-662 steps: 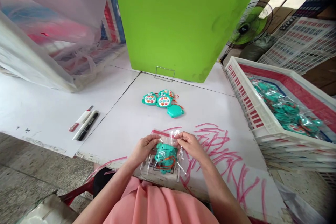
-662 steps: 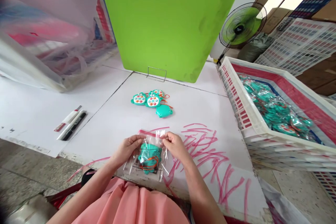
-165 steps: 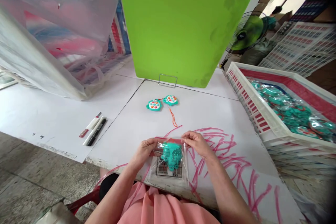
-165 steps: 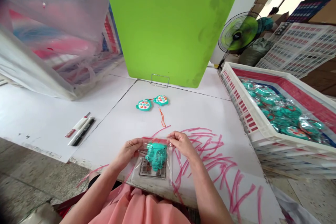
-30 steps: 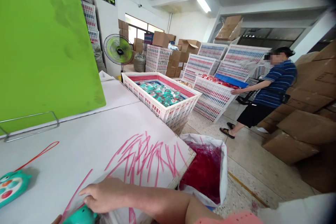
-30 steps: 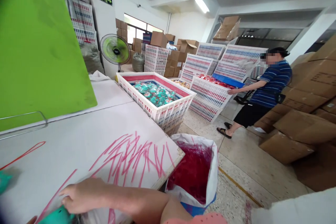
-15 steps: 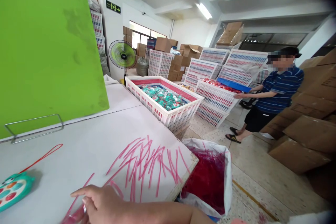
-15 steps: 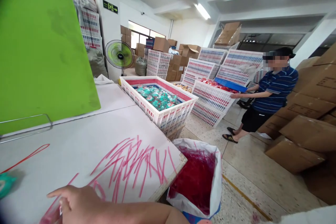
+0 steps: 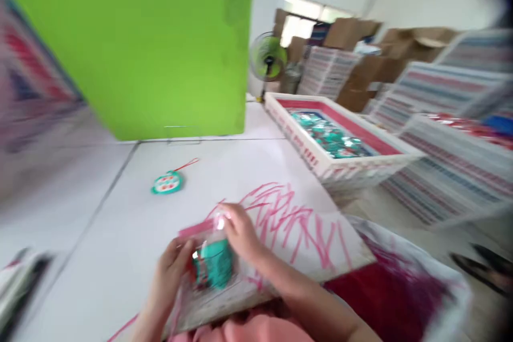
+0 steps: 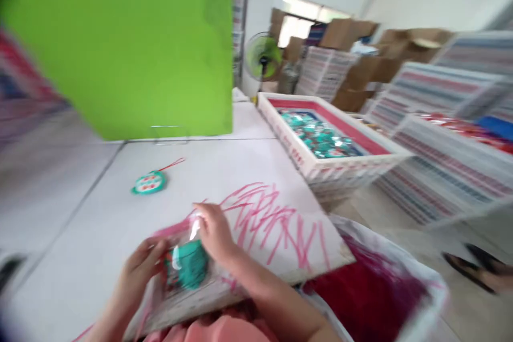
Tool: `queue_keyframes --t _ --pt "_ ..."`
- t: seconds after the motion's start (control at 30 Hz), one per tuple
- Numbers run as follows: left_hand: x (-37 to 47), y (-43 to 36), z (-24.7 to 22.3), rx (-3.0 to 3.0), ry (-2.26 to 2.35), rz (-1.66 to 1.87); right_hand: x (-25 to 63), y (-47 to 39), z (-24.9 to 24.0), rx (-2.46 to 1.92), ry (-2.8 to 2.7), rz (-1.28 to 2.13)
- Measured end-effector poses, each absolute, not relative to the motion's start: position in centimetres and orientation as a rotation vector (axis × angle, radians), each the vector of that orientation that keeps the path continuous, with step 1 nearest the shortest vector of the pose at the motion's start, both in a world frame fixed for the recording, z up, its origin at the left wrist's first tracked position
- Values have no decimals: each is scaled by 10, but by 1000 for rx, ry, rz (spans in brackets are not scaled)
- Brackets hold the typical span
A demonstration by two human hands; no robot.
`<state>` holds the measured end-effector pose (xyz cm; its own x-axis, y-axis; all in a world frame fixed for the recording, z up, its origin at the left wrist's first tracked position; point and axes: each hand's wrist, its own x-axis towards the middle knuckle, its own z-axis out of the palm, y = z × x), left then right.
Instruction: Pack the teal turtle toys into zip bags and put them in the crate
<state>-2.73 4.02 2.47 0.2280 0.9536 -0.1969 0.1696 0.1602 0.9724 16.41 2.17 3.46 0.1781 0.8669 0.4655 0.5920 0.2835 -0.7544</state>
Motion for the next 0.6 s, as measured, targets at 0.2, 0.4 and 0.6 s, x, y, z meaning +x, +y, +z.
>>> queue_keyframes --t 0.2,0.4,0.6 --pt "-15 35 29 1040 1076 884 153 32 47 -1223 -1870 176" --pt "-19 32 36 1326 1161 892 129 33 58 -1214 -2129 62" --pt "-26 41 20 1446 1207 867 115 41 43 -1275 -2231 -55"
